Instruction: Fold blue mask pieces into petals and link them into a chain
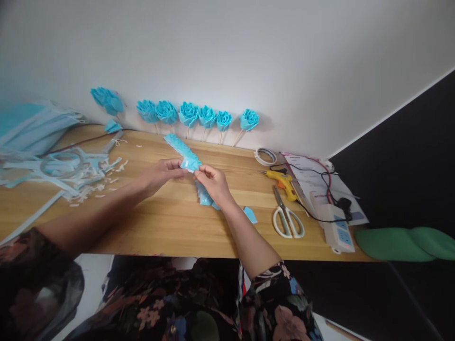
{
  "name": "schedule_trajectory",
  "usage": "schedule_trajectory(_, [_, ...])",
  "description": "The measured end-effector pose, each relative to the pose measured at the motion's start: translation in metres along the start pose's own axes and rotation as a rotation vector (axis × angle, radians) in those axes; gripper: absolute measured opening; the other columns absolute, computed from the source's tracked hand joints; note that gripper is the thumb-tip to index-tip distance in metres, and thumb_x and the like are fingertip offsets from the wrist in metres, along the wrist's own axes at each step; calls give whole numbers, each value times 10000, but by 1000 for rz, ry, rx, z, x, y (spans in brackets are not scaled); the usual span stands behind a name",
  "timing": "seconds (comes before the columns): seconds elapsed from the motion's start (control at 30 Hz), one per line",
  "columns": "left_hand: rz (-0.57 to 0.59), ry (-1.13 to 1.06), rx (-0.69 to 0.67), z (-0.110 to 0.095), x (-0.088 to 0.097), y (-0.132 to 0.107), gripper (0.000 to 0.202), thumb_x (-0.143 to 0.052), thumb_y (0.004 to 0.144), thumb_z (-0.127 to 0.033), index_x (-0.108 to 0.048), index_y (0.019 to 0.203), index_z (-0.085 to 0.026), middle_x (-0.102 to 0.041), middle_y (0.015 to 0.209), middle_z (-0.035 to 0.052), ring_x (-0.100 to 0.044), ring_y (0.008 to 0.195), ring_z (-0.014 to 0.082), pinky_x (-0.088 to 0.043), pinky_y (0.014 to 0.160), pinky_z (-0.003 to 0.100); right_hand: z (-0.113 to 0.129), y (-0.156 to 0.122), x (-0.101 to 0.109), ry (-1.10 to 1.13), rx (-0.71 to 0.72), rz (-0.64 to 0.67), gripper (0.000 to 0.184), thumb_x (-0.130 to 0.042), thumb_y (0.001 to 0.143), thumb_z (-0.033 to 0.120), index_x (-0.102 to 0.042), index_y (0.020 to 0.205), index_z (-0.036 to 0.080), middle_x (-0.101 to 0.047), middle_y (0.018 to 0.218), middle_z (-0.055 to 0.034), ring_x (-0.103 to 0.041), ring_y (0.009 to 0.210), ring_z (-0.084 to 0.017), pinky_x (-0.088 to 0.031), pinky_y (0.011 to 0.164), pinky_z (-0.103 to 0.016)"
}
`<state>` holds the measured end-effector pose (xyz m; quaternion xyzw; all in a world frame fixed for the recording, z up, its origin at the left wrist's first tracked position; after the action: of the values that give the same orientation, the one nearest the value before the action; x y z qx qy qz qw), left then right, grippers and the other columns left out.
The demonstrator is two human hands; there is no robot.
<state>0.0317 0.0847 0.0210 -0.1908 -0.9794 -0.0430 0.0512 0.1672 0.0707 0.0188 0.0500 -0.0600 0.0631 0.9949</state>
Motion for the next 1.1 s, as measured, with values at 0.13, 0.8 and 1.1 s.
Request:
schedule_trajectory(0.13, [-12, 6, -8, 2, 1, 2, 154, -655, 777, -334, -617, 756, -186, -605, 635, -12, -524, 575, 104, -407, 554, 230, 1, 0, -1, -52, 27, 9, 255, -637, 766, 437, -612, 663, 205, -603, 637, 18, -527, 607, -124, -433, 616, -257])
schedule_trajectory(0.8, [-265, 728, -334, -36, -5, -21, 123, -627, 874, -310, -654, 929, -204, -673, 711, -5, -563, 624, 131, -372, 571, 250, 7, -2, 2, -154, 94, -61, 240, -625, 787, 424, -611, 690, 205, -561, 622, 32, -480, 582, -114, -377, 578, -248])
schedule_trajectory(1.1, [-293, 787, -320, -33, 0, -20, 150, -630, 852, -298, -677, 954, -198, -644, 665, -3, -578, 646, 151, -364, 588, 260, 13, -6, 1, -249, 128, -78, 233, -599, 797, 397, -664, 713, 189, -598, 631, 9, -471, 590, -122, -370, 593, -260])
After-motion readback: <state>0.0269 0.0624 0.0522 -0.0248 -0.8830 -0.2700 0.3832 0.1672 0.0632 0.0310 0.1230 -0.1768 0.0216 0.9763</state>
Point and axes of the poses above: each hand's wrist, its own y-axis towards the middle knuckle, its own x-axis out of the back of the hand, z = x × y, the point moved 10 cm from there along y, towards the middle knuckle
